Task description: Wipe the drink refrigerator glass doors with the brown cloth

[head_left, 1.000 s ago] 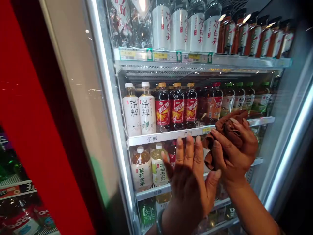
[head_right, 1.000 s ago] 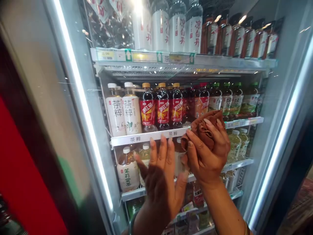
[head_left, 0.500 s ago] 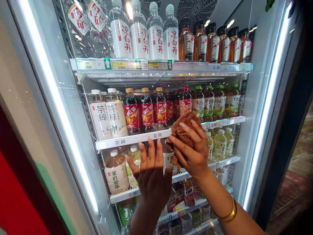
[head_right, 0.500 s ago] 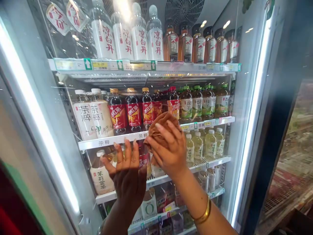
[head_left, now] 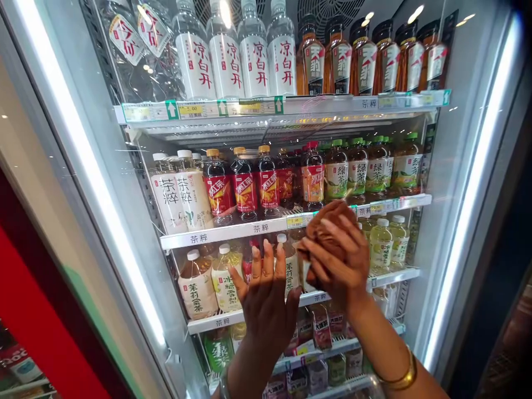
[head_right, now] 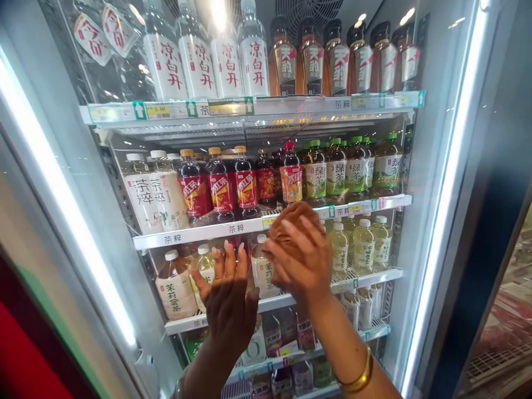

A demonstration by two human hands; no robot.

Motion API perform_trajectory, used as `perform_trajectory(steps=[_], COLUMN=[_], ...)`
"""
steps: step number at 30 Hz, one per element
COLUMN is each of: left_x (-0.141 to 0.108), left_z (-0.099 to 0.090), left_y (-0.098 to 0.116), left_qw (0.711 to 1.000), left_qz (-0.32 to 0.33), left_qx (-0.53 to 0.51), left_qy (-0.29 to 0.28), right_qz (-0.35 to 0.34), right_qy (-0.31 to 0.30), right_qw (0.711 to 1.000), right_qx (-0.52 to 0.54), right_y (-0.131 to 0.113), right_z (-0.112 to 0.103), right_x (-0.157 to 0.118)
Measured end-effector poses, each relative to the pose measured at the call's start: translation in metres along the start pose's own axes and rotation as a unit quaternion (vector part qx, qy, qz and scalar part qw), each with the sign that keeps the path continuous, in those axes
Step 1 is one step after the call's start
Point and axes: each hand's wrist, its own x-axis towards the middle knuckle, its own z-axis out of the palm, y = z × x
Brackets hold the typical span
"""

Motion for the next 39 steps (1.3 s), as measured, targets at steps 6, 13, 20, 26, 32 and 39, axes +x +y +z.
perform_trajectory(steps=[6, 13, 20, 26, 32, 39], left_x=[-0.004, -0.007, -0.010, -0.010, -0.006, -0.004], left_z=[0.008, 0.013, 0.020, 0.035, 0.051, 0.062], left_y=[0.011, 0.019, 0.029, 0.053, 0.074, 0.090], left_qw=[1.000, 0.999, 0.998, 0.999, 0.997, 0.998], left_qz=[-0.018, -0.019, -0.046, -0.028, -0.069, -0.054], left_qx=[-0.007, 0.017, 0.020, -0.026, -0.015, -0.012], left_qy=[-0.007, -0.022, -0.025, -0.011, -0.009, -0.027], right_qz=[0.073, 0.008, 0.061, -0.015, 0.051, 0.008], right_qy=[0.020, -0.008, 0.002, -0.024, 0.011, -0.037], right_qw=[0.997, 1.000, 0.998, 0.998, 0.998, 0.999], right_qx=[-0.004, 0.016, 0.026, 0.055, -0.021, 0.023], right_y=[-0.002, 0.008, 0.014, 0.029, 0.065, 0.064], right_z=[-0.010, -0.007, -0.018, -0.022, -0.043, -0.047], right_x=[-0.039, -0.011, -0.044, -0.038, -0.058, -0.066])
